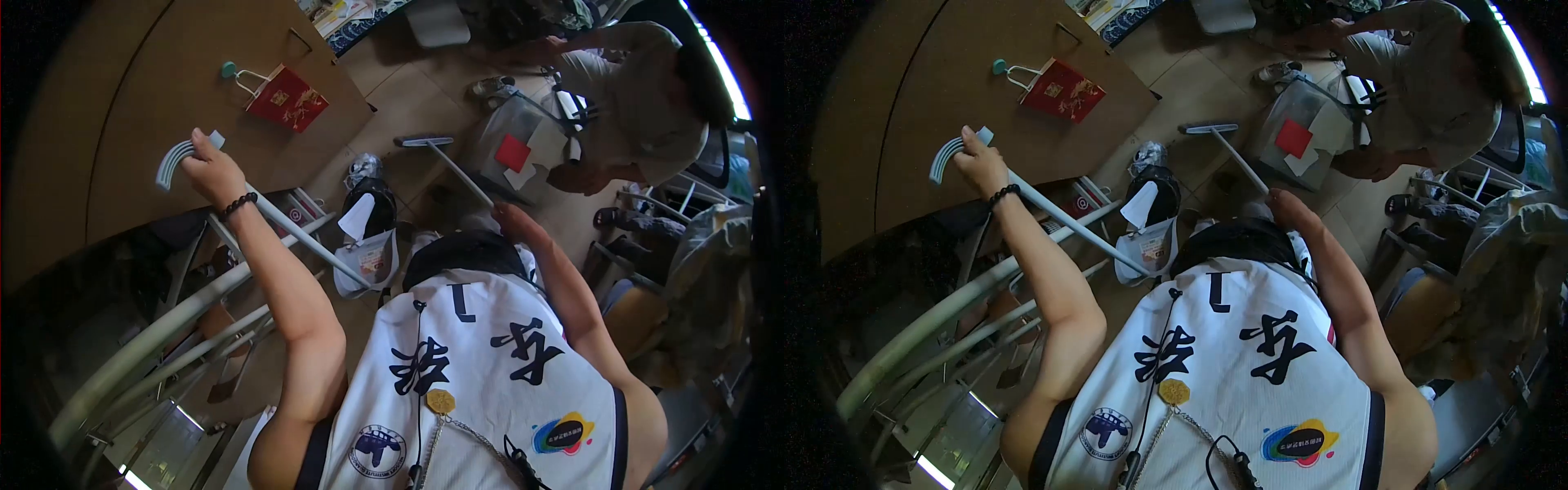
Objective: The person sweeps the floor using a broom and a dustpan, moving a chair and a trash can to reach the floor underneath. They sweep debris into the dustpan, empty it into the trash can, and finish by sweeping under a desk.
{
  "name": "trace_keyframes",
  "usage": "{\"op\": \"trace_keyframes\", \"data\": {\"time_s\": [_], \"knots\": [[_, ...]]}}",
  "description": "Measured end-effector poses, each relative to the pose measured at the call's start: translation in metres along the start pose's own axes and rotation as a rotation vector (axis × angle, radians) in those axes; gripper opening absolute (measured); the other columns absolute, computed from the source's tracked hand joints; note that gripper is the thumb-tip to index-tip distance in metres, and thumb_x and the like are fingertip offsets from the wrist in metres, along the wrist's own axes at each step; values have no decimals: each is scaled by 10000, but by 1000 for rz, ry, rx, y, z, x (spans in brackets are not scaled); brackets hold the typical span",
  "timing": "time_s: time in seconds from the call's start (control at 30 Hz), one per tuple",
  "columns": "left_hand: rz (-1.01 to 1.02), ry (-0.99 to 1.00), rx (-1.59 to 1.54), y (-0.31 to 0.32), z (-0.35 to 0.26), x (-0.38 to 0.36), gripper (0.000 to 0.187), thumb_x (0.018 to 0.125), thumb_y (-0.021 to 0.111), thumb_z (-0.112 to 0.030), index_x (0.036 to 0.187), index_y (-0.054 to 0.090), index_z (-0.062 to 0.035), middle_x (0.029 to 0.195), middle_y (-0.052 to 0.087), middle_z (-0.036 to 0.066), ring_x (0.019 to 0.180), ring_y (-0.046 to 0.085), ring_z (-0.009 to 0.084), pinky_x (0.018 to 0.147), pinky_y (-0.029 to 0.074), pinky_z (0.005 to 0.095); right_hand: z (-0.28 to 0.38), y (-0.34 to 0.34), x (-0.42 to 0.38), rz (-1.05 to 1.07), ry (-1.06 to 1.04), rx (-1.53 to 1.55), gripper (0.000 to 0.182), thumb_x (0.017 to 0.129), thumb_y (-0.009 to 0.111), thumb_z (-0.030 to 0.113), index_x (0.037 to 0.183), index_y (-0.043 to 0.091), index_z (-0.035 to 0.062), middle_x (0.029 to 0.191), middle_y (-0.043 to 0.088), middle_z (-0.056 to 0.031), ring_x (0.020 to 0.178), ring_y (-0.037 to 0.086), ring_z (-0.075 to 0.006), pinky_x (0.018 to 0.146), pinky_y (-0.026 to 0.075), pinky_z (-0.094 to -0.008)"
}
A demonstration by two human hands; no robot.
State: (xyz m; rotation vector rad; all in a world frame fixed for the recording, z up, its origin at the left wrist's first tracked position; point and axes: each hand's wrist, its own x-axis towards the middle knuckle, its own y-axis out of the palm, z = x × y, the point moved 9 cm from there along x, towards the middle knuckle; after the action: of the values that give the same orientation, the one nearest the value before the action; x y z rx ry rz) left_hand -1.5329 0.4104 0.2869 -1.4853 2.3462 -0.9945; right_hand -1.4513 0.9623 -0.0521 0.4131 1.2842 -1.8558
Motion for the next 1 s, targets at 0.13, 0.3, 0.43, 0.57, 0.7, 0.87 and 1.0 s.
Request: {"op": "trace_keyframes", "data": {"time_s": [0.13, 0.3, 0.43, 0.57, 0.7, 0.87, 1.0], "knots": [[-14, 68, 90, -5, -2, 14, 516, 948, 479, -425, 932, 543, 86, 852, 641, 223, 777, 640, 327, 662, 498, 390, 28, -6, -12, 48, -170, -332, 263, 936, 511, 192, 1126, 560, 17, 987, 615, -143, 869, 594, -283, 795, 499, -397], [94, -84, -92, -18, -13, -7, 546, 938, 466, -496, 1041, 452, 40, 680, 522, 78, 532, 487, 136, 473, 423, 257, 21, -19, -19, 59, 89, 185, 240, 932, 517, 187, 1088, 568, 11, 981, 610, -144, 866, 589, -273, 784, 496, -385], [41, -105, -199, -38, -20, -12, 500, 943, 476, -472, 1000, 452, 25, 675, 505, 64, 526, 461, 116, 465, 402, 237, 15, -21, -17, 18, 145, 323, 216, 943, 508, 188, 1057, 574, 18, 952, 606, -135, 838, 581, -244, 771, 493, -346], [-14, -82, -238, -39, -19, -8, 484, 949, 471, -461, 962, 443, 21, 662, 495, 65, 527, 457, 116, 467, 399, 237, 23, -25, -25, 132, 286, 405, 230, 957, 485, 185, 1097, 563, 20, 922, 602, -127, 811, 575, -221, 757, 496, -321], [-13, -102, -291, -29, -24, -10, 486, 950, 470, -457, 964, 445, 29, 643, 500, 74, 519, 457, 123, 461, 391, 241, -15, 5, 7, 144, 175, 340, 267, 958, 473, 232, 1142, 522, 45, 849, 536, -85, 726, 509, -183, 674, 457, -338], [37, -34, -431, -46, -34, -28, 433, 977, 444, -389, 1101, 504, 22, 760, 566, 73, 522, 447, 110, 462, 378, 247, -34, 32, 1, 173, 294, 866, 496, 919, 476, 361, 1307, 418, 57, 1129, 531, -139, 1084, 497, -228, 868, 402, -383], [71, 22, -566, -61, -67, -45, 398, 989, 416, -385, 1147, 496, -28, 940, 612, 124, 547, 438, 116, 482, 374, 236, -8, -9, -10, 86, 5, 265, 391, 913, 517, 266, 1224, 474, 33, 1008, 579, -140, 932, 582, -233, 734, 472, -362]]}}
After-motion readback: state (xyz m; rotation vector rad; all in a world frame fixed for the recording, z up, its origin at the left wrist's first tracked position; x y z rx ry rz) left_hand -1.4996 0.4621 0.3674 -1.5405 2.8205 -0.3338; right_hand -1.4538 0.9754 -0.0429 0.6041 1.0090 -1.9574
